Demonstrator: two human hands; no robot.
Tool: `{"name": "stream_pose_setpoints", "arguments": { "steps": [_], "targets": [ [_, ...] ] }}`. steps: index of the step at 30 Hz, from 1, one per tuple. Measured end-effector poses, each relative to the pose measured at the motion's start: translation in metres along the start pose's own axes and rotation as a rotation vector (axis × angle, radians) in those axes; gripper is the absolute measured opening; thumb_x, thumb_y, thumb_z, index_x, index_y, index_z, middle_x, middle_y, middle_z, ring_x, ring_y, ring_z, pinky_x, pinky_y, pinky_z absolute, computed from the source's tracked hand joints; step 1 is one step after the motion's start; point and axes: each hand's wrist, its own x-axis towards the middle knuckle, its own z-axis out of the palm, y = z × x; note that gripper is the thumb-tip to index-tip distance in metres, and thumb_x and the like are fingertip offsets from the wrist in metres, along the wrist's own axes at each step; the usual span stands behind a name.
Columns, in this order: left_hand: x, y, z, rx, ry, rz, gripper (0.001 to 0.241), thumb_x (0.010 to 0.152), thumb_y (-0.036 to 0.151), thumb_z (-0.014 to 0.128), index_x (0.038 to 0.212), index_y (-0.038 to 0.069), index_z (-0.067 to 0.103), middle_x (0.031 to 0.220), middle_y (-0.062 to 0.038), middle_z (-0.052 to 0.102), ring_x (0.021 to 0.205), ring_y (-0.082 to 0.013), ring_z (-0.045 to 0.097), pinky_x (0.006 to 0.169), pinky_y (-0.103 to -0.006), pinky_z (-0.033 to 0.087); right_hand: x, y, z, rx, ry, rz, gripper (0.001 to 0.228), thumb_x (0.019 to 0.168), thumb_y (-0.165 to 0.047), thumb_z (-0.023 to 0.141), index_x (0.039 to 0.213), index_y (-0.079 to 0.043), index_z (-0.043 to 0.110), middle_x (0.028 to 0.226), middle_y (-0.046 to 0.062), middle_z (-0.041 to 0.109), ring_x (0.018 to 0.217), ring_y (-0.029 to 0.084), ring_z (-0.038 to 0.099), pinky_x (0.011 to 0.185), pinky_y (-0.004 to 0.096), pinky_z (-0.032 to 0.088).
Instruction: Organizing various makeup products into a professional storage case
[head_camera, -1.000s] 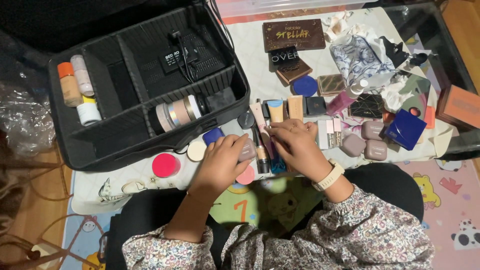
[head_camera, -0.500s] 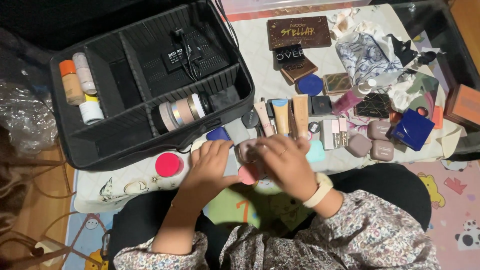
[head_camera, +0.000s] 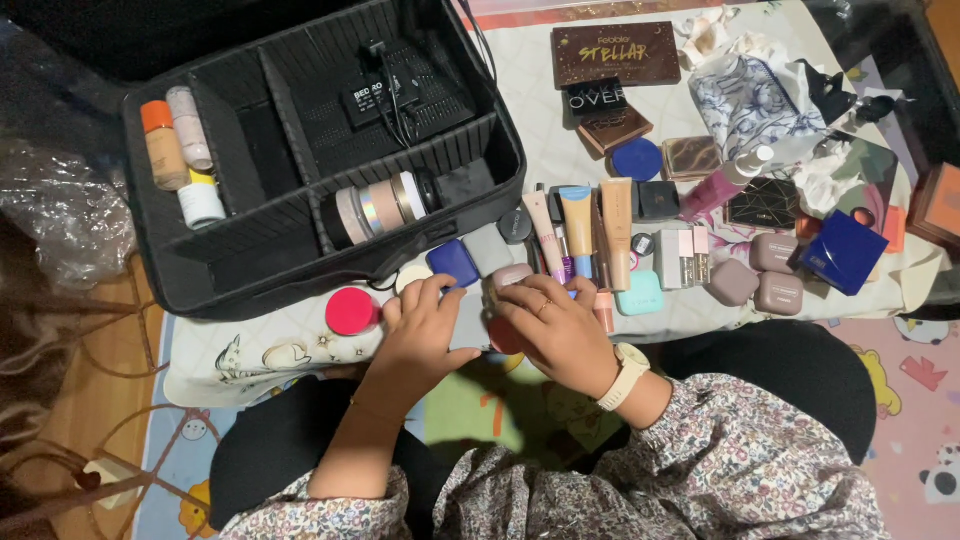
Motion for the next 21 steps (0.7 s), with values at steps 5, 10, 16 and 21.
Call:
{"name": "stream_pose_setpoints", "arguments": {
  "steps": [5,10,16,21],
  "targets": [
    [0.000,0.001,0.004,0.032,0.016,0.008,0.077,0.074,0.034,0.089,0.136,0.007,0.053,0.135,-0.007,0.043,0.126,-0.0263,0.038,0.095,-0.0449,0.031,-0.004,0.003,0.005,-0.002,-0.006,0.000,0.026,0.089,-0.017,0.064,0.115,-0.015,0.066,0.122,0.003,0.066,0.116,0.028,0.059,0.082,0.046,0.035],
    [0.001,0.002,0.001,0.023,0.039,0.027,0.073,0.072,0.033,0.090,0.131,0.006,0.055,0.132,-0.006,0.045,0.125,-0.0242,0.038,0.095,-0.0437,0.031,-0.004,0.006,0.007,0.019,-0.001,-0.001,0.023,0.092,-0.016,0.062,0.115,-0.014,0.067,0.123,0.004,0.066,0.116,0.029,0.058,0.082,0.046,0.035],
    [-0.002,-0.009,-0.006,-0.063,0.034,0.000,0.078,0.071,0.041,0.089,0.132,0.006,0.054,0.130,-0.007,0.047,0.129,-0.0250,0.039,0.098,-0.0471,0.028,0.003,0.003,0.002,0.042,-0.018,0.091,0.024,0.088,-0.013,0.064,0.111,-0.018,0.069,0.120,0.001,0.068,0.114,0.029,0.058,0.084,0.046,0.034],
    [-0.003,-0.030,-0.002,-0.012,0.030,-0.088,0.076,0.077,0.046,0.083,0.138,0.012,0.052,0.121,-0.004,0.055,0.125,-0.0234,0.044,0.097,-0.0482,0.026,0.026,0.012,0.005,0.070,-0.076,0.243,0.039,0.081,-0.014,0.071,0.119,-0.017,0.066,0.113,0.004,0.070,0.111,0.033,0.059,0.087,0.051,0.032]
  ]
}}
